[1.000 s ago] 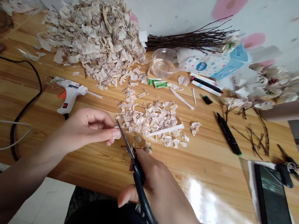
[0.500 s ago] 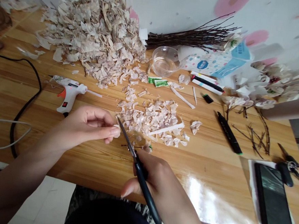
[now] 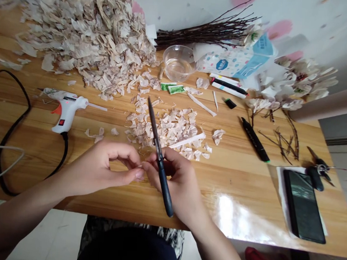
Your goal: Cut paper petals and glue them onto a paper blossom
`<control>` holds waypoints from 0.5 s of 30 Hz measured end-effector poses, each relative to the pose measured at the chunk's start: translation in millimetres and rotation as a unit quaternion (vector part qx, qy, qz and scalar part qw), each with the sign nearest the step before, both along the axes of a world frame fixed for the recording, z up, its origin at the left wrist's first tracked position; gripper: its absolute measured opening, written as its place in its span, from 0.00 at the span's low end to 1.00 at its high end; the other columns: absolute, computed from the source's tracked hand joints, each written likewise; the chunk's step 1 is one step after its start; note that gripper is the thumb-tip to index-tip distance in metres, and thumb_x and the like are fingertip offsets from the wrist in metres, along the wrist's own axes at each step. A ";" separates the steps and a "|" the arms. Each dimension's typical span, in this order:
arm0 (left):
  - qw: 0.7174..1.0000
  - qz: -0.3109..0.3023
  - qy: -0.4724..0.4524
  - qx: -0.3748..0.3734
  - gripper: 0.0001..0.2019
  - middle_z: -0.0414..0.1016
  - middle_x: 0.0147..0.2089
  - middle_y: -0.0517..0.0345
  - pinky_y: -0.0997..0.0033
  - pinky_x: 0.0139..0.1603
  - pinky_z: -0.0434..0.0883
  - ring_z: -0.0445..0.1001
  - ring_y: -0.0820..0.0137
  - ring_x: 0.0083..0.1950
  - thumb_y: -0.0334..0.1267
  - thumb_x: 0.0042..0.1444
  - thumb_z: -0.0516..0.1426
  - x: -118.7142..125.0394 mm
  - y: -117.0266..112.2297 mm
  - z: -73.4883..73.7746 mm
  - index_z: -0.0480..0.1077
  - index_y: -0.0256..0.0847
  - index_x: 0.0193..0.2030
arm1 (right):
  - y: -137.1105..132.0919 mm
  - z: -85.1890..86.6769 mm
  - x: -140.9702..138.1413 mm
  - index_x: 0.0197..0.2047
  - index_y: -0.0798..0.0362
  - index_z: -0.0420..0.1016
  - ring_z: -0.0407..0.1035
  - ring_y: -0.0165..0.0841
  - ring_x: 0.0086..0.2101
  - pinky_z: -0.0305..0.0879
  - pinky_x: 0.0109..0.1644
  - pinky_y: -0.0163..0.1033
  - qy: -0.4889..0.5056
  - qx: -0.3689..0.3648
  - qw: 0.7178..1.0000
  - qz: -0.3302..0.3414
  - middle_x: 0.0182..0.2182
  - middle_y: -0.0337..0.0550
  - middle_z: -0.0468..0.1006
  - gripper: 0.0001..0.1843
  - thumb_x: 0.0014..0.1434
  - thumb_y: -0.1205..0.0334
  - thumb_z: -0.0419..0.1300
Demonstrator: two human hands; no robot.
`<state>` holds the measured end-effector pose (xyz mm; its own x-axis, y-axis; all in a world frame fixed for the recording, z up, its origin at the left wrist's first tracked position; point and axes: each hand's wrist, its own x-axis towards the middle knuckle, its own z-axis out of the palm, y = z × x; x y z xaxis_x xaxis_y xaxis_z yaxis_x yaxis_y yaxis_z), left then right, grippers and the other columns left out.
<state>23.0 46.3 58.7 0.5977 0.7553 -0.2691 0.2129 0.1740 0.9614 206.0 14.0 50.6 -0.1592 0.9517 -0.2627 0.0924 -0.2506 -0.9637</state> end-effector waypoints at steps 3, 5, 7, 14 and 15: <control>1.000 0.008 -0.004 -0.006 0.02 0.79 0.31 0.64 0.82 0.36 0.71 0.76 0.77 0.33 0.31 0.56 0.60 1.1 -1.3 -0.9 0.73 0.38 0.32 | 0.4 1.0 -0.6 0.30 0.53 0.71 0.64 0.23 0.20 0.60 0.24 0.26 0.011 -0.009 1.000 -0.001 0.21 0.31 0.69 0.09 0.51 0.64 0.69; 1.000 0.013 0.002 0.000 0.01 0.79 0.32 0.64 0.82 0.37 0.71 0.76 0.77 0.34 0.31 0.55 0.60 1.3 -1.7 -1.5 0.74 0.38 0.32 | 0.2 0.4 -0.2 0.30 0.53 0.72 0.63 0.23 0.21 0.59 0.24 0.26 0.014 -0.005 1.000 0.004 0.21 0.31 0.69 0.09 0.51 0.65 0.69; 1.000 0.020 0.016 0.013 0.01 0.78 0.32 0.63 0.81 0.37 0.71 0.76 0.77 0.34 0.30 0.54 0.60 1.4 -2.0 -1.9 0.74 0.38 0.33 | -0.1 -0.5 0.2 0.30 0.53 0.72 0.63 0.23 0.21 0.59 0.25 0.26 0.007 0.005 1.000 0.003 0.21 0.31 0.69 0.09 0.50 0.67 0.70; 0.997 0.068 -0.017 0.034 0.02 0.78 0.32 0.65 0.84 0.38 0.70 0.76 0.78 0.35 0.31 0.55 0.62 0.5 0.0 -1.8 0.74 0.39 0.32 | -1.6 -2.3 -0.2 0.31 0.53 0.69 0.60 0.22 0.18 0.58 0.21 0.26 0.003 0.002 1.000 -0.030 0.19 0.30 0.67 0.09 0.57 0.61 0.65; 0.996 0.074 -0.031 0.026 0.02 0.78 0.32 0.65 0.83 0.39 0.70 0.76 0.78 0.36 0.33 0.55 0.62 0.1 0.4 -2.5 0.75 0.39 0.32 | -1.5 -2.3 0.0 0.31 0.53 0.69 0.60 0.22 0.17 0.58 0.21 0.27 0.007 -0.001 0.999 -0.033 0.18 0.29 0.66 0.09 0.59 0.59 0.64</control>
<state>23.1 46.7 56.2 0.4923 0.8487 -0.1934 0.1284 0.1489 0.9805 205.9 12.5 48.3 -0.0991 0.9595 -0.2636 0.0625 -0.2584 -0.9640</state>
